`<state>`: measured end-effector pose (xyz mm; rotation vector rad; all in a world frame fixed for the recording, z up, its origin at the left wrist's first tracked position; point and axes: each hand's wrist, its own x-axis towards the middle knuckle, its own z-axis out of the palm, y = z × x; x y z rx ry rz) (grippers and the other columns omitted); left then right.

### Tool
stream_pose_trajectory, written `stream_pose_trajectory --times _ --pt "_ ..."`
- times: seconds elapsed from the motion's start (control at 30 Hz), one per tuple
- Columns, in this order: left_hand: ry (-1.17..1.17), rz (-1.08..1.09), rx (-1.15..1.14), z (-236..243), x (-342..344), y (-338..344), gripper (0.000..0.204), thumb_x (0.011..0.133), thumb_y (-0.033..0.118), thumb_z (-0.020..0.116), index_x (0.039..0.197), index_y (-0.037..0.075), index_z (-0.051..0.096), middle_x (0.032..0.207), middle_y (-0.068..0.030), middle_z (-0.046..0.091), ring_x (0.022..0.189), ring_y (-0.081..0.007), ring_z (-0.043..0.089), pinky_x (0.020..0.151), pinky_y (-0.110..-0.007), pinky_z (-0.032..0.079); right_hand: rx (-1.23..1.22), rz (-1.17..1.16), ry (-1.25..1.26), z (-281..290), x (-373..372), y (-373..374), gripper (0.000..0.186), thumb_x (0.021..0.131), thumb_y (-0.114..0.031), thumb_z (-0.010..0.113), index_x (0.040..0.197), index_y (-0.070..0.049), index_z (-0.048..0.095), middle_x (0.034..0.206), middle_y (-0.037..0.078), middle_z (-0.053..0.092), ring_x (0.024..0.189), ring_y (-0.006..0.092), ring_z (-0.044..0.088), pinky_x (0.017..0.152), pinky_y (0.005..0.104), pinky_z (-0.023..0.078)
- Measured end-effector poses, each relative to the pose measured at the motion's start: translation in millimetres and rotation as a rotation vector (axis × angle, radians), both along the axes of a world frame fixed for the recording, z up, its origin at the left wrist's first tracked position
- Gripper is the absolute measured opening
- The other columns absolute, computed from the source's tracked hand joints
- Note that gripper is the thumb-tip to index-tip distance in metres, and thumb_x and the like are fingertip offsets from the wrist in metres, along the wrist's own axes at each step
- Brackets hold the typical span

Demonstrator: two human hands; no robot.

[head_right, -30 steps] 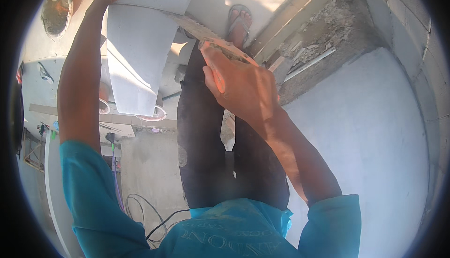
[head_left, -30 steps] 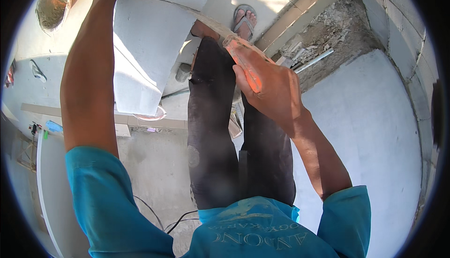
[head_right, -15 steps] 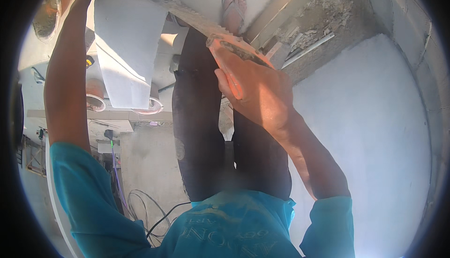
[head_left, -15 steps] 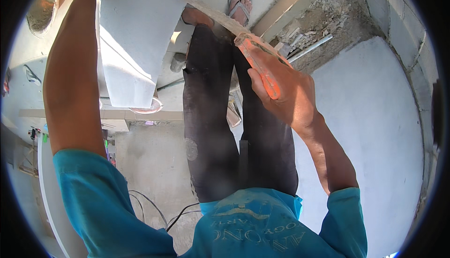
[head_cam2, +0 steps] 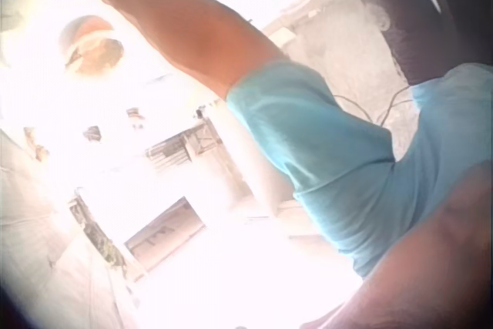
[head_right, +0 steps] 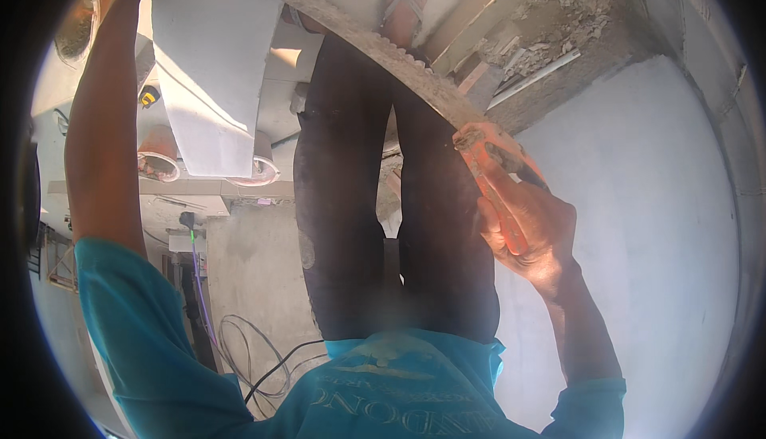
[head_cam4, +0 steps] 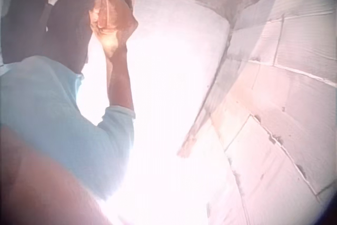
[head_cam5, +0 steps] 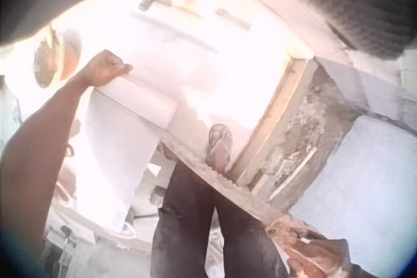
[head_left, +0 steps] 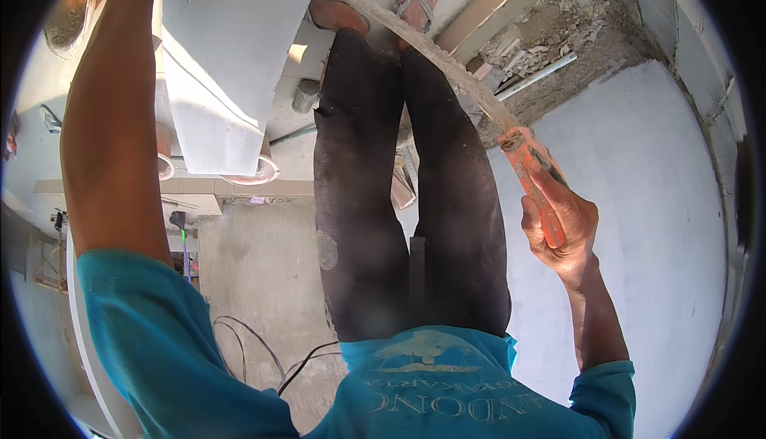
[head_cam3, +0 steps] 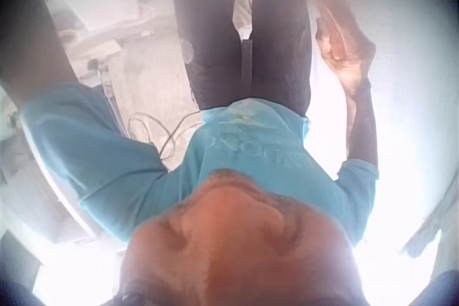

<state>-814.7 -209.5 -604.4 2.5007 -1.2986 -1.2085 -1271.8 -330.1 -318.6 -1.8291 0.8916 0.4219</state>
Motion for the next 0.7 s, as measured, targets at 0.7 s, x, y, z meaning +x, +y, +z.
stream_pose_trajectory --times 0.7 --pt "0.136 0.087 0.193 -5 6 21 0.057 0.093 0.057 0.063 0.099 0.003 0.080 0.085 -0.0193 0.074 0.084 -0.0331 0.071 0.085 -0.041 0.054 -0.075 0.201 -0.051 -58 31 9 0.055 0.093 -0.015 0.070 0.146 -0.019 0.055 0.102 0.007 0.074 0.098 0.0249 0.073 0.085 0.0371 0.060"
